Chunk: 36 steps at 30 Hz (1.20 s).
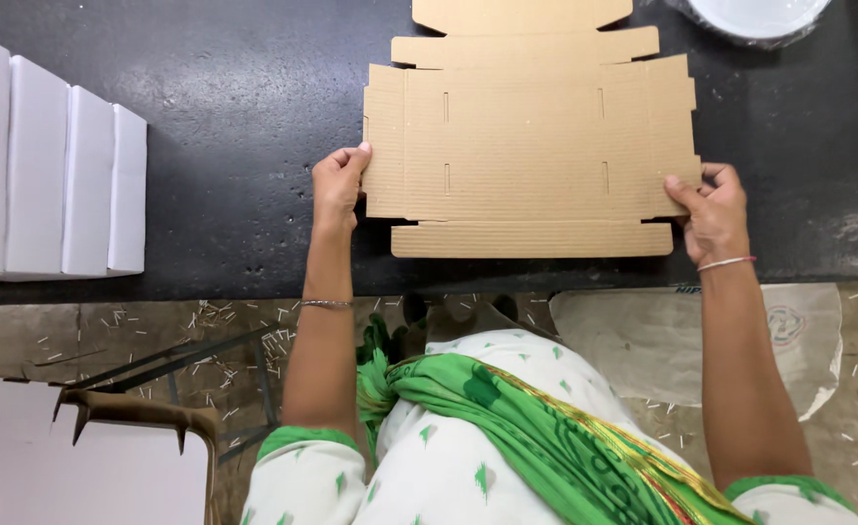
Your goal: The person folds a cardboard outer box flat, inserts a white inner box into it, places a plastic-wrapped round LED light fixture inside, closes the box, and sets the packed box on a stack at the side of the table, repeating the packing cycle.
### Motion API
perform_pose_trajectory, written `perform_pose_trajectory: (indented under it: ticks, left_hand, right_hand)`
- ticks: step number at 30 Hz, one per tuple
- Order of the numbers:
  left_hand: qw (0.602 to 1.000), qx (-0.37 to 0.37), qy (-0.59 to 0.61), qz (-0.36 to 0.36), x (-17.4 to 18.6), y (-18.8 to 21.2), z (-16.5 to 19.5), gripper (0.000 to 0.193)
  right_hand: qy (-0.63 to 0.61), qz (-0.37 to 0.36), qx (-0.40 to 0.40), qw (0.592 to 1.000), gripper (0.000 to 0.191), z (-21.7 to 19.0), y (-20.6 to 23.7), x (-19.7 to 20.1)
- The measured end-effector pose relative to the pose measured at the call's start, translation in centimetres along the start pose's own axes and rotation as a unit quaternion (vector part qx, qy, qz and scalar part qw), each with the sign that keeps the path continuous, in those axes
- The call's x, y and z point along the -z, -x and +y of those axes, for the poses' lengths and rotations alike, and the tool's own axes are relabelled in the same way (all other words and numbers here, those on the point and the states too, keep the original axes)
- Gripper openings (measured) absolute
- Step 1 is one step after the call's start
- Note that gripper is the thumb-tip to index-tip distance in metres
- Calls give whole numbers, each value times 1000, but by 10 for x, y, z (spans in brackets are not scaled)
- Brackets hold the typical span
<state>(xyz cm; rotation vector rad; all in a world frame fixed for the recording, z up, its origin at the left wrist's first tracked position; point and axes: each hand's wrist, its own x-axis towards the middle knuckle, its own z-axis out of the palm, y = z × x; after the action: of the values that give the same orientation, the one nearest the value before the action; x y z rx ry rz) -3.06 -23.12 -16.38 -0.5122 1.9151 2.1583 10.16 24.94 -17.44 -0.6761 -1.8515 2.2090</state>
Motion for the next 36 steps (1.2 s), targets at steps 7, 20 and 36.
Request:
perform_pose_trajectory:
  ticks: [7, 20, 36]
  left_hand:
    - [964, 5, 254, 80, 34, 14, 8, 13]
    - [883, -177, -288, 325, 185, 167, -43, 57]
    - [948, -1, 313, -64, 0, 71, -68, 37]
  right_hand:
    - [-88, -4, -24, 996, 41, 16, 2, 13]
    - [-153, -19, -32, 988, 37, 32, 28, 22]
    - [-241, -51, -62, 967, 54, 37, 33, -8]
